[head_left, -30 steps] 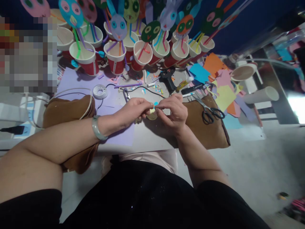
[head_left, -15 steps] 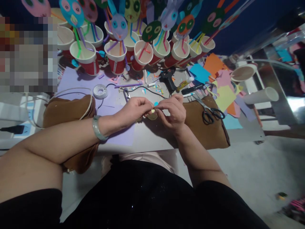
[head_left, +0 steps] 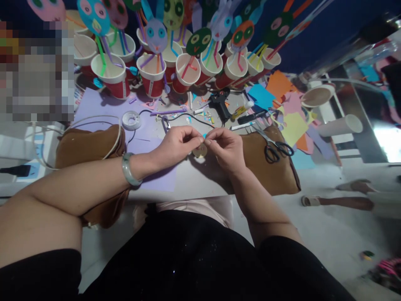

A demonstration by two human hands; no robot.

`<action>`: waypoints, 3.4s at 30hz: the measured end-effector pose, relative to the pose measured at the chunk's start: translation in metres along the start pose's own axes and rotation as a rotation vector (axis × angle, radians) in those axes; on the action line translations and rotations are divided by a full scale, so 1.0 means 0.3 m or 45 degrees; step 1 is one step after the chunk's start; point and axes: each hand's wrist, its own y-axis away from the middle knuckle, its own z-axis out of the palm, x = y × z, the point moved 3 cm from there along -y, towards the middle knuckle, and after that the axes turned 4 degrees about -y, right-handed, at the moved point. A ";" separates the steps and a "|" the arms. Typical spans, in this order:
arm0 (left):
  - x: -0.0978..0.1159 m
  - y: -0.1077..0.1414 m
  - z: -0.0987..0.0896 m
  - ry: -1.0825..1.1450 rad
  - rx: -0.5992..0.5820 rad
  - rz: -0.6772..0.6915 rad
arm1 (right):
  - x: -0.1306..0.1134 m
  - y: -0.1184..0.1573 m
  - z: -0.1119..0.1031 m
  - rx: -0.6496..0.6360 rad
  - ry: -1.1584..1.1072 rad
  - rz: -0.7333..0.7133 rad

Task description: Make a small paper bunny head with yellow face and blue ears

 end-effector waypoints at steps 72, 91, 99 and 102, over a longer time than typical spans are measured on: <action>0.000 0.002 0.002 -0.077 -0.003 -0.132 | 0.018 -0.005 0.008 -0.049 -0.217 0.357; 0.000 0.006 0.006 0.007 -0.030 -0.242 | 0.027 -0.005 0.007 -0.067 -0.220 0.347; -0.003 0.005 -0.001 -0.034 -0.030 -0.199 | 0.021 -0.007 0.005 -0.063 -0.171 0.331; -0.002 0.004 0.000 -0.071 -0.018 -0.198 | 0.023 -0.006 0.005 -0.075 -0.143 0.329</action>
